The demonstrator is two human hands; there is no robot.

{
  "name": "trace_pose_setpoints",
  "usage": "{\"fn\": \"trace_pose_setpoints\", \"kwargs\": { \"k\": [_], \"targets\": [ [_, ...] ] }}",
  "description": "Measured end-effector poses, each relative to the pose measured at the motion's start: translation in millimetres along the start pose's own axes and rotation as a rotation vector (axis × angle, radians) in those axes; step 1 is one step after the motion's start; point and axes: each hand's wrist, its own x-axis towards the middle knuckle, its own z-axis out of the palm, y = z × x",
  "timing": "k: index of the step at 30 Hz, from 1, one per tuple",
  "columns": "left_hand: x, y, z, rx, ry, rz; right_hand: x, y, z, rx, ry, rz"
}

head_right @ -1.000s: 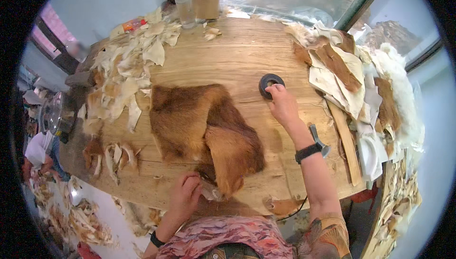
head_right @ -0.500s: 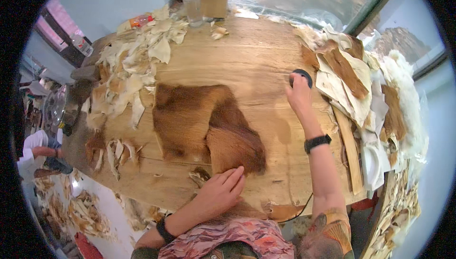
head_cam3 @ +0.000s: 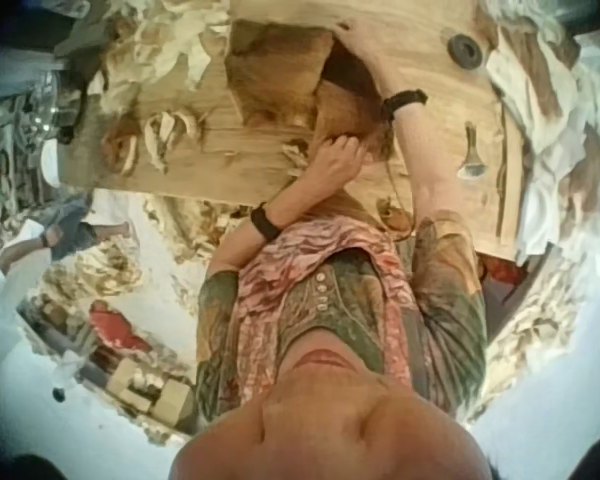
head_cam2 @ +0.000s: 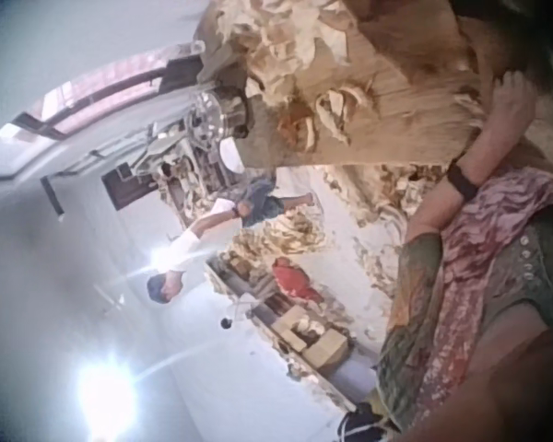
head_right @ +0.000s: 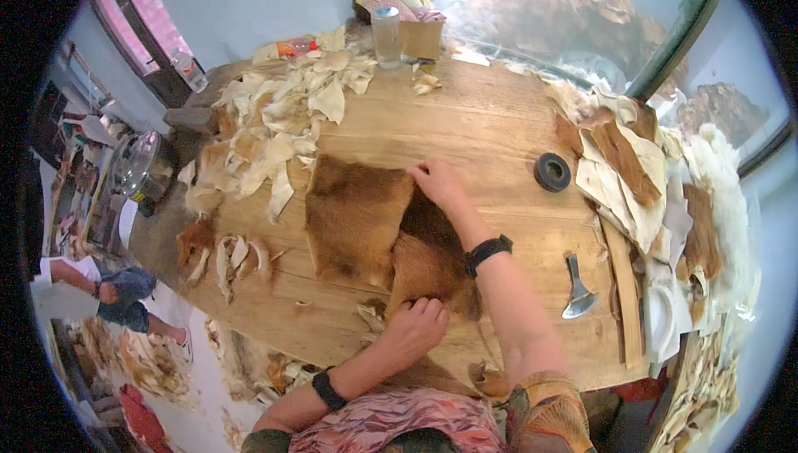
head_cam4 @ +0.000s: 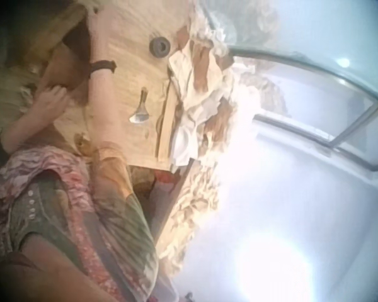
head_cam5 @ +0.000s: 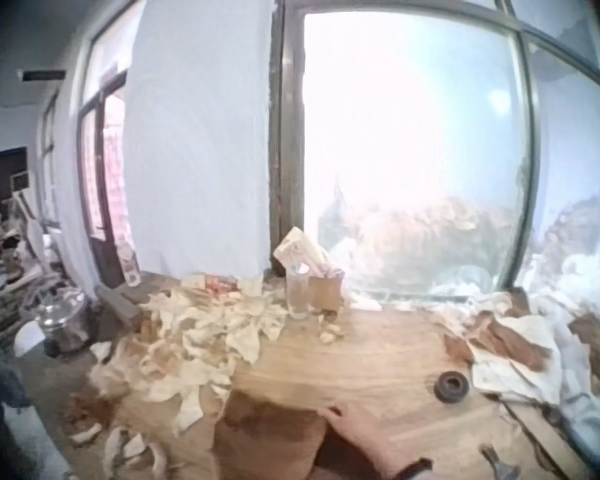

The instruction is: Cutting, marking, and preparing leather and fur pieces for assembly.

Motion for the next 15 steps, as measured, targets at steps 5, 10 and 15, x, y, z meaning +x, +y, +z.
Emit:
{"fn": "trace_pose_setpoints", "kwargs": {
  "k": [5,10,15],
  "targets": [
    [-16.3,6.0,5.5,-0.008,0.026,-0.128,-18.4,-45.7,2.8,0.342,-0.292,0.229],
    [-28.5,-5.3,2.8,-0.237,0.018,-0.05,-55.5,-57.3,-42.2,0.829,-0.375,0.044],
    [-68.2,-34.6,-79.3,-0.584,0.156,-0.364,-98.4,-57.9,-126.0,1.33,0.14,-0.173]
  ]
}}
